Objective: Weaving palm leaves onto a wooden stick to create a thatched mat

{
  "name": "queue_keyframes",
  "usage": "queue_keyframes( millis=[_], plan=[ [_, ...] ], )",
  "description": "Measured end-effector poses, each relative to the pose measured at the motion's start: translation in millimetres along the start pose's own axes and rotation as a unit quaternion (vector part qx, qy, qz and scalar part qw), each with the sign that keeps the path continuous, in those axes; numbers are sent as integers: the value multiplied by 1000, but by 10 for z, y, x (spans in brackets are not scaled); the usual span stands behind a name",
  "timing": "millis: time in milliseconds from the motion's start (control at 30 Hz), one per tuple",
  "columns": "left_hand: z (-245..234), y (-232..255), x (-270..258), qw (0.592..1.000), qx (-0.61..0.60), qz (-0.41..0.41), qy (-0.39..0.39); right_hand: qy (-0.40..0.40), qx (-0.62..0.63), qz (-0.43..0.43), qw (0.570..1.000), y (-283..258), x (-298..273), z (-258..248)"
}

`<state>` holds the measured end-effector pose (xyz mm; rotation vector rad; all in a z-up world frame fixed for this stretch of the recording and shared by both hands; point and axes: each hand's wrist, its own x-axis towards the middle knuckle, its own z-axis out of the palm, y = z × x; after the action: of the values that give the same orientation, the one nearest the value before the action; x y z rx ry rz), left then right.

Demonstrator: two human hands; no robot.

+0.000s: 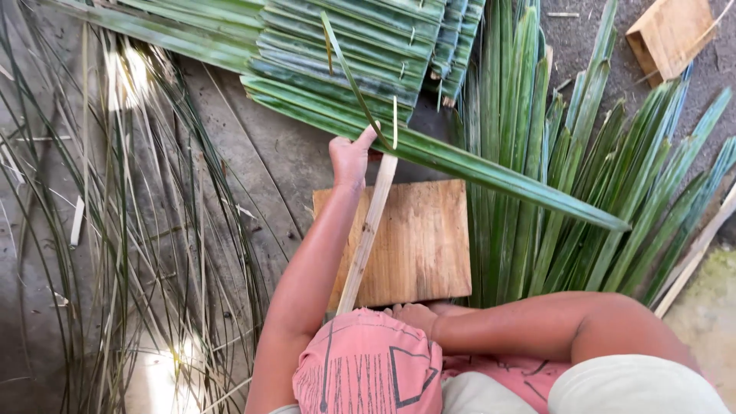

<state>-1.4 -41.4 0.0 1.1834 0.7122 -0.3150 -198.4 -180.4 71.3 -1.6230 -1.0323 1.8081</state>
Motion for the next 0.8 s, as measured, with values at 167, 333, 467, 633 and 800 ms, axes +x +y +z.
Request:
queue_keyframes(
  millis=[167,333,467,633,800],
  plan=[
    [93,220,-199,1000,26,-12,-3,48,6,18,999,150,-174,-376],
    [71,85,-26,998,5,-63,-5,102,17,47,994,280,-440,-619],
    [13,11,69,997,0,-73,-6,144,31,59,987,160,-493,-788],
    [10,-34,85,998,-12,-65,-14,175,48,83,980,-93,-556,-875],
    [33,13,61,998,-19,-50,-18,219,55,108,968,-429,-748,-968]
  ],
)
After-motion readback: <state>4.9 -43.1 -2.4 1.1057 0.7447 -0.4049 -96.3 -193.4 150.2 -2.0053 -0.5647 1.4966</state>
